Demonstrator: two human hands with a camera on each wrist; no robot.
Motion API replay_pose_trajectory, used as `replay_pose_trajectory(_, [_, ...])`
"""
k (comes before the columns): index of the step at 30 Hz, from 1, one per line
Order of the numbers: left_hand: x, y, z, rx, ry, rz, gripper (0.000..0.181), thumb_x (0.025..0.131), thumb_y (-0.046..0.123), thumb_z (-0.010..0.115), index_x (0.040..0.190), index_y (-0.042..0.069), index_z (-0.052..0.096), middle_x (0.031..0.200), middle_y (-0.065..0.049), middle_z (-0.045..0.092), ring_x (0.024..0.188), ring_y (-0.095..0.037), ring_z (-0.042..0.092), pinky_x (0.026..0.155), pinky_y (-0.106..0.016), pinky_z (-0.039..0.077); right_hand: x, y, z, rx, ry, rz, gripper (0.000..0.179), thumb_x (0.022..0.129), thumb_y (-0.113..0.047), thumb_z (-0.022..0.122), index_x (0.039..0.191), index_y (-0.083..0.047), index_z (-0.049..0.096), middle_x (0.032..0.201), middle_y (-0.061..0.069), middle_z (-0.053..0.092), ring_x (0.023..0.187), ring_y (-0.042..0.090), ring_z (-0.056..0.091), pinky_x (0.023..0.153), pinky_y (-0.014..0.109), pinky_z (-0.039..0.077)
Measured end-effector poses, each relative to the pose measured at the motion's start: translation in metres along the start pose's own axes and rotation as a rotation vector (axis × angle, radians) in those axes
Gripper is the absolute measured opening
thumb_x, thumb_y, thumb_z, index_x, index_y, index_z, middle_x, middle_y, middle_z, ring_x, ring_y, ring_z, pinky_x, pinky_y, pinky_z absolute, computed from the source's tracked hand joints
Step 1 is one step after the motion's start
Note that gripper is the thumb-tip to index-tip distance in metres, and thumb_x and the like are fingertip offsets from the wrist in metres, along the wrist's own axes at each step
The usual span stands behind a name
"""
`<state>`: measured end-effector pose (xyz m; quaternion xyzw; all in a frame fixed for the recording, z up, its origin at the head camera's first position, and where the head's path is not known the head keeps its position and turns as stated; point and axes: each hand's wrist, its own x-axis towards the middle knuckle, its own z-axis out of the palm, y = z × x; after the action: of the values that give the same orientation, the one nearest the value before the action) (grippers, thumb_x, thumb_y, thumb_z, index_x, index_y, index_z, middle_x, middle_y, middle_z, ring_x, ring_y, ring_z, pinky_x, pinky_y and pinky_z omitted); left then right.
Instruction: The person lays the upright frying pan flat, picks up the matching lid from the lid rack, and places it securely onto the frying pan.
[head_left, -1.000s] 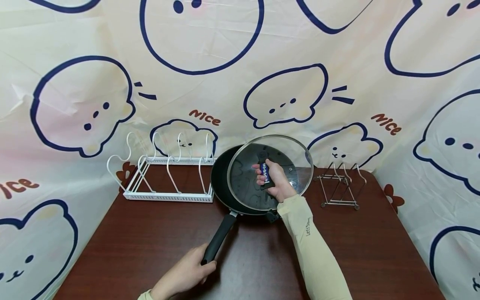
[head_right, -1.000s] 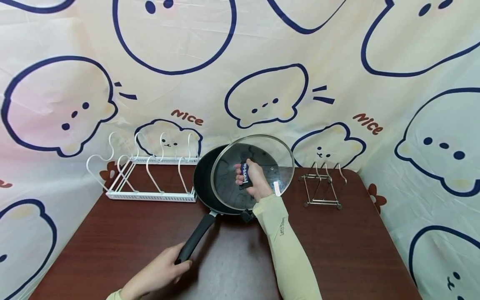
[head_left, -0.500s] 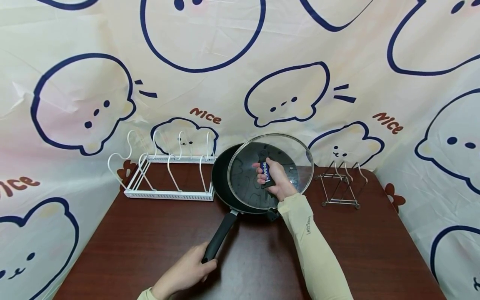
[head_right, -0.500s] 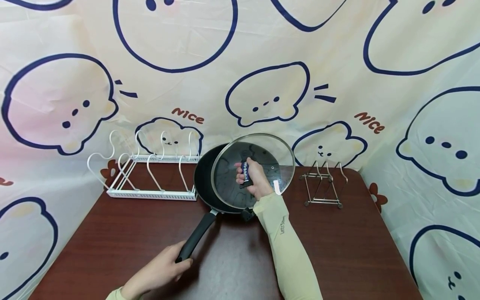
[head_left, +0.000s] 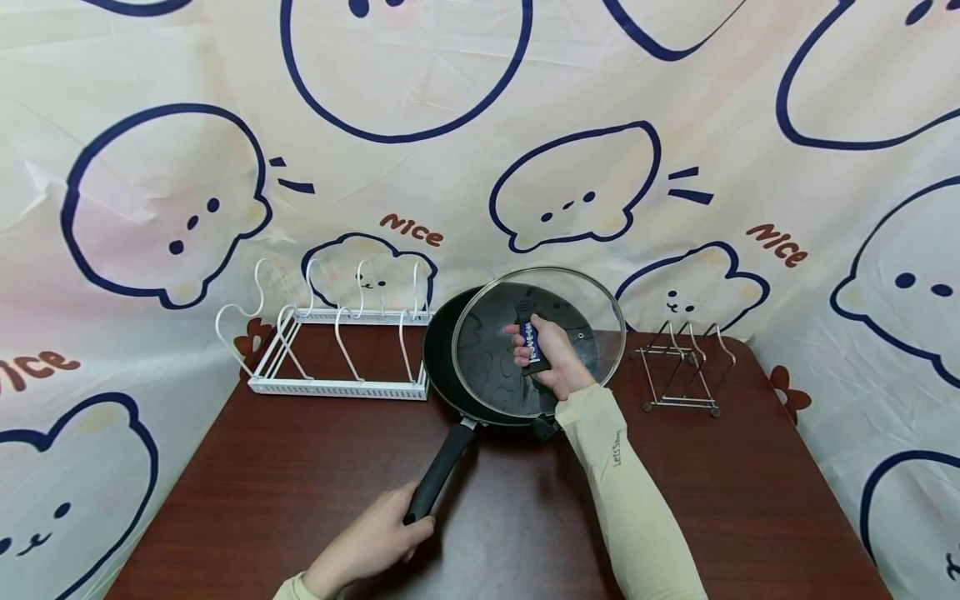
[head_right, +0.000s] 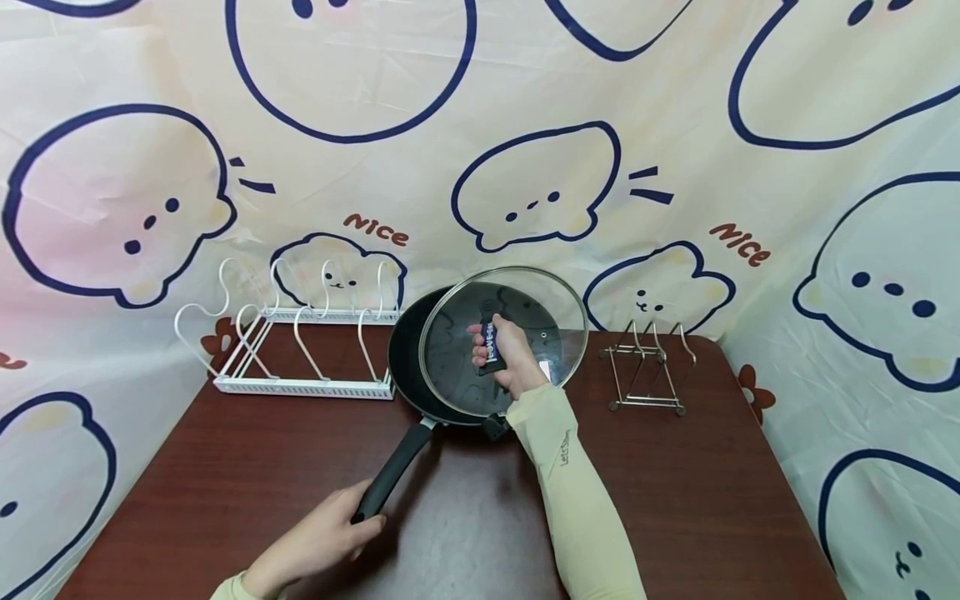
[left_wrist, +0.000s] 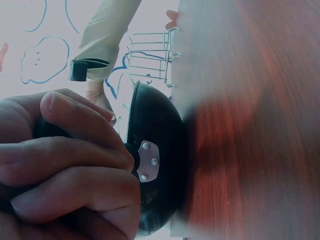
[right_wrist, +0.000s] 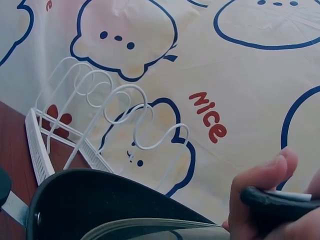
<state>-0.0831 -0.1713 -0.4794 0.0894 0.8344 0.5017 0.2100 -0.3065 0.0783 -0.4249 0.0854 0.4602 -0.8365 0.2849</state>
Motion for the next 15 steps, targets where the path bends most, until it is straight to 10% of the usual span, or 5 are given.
replay_pose_trajectory(15, [-0.0005, -0.0018, 0.0008, 0.007, 0.016, 0.027, 0.007, 0.096, 0.011, 0.06, 0.099, 0.005, 0.057, 0.055, 0.006, 0.054, 0.045, -0.006, 0.051, 0.047, -0.021, 0.041, 0.0004, 0.0004, -0.0012, -0.053, 0.017, -0.002, 0.051, 0.114, -0.039, 0.021, 0.125, 0.0, 0.052, 0.068, -0.003, 0.047, 0.045, 0.006, 0.038, 0.044, 0.018, 0.037])
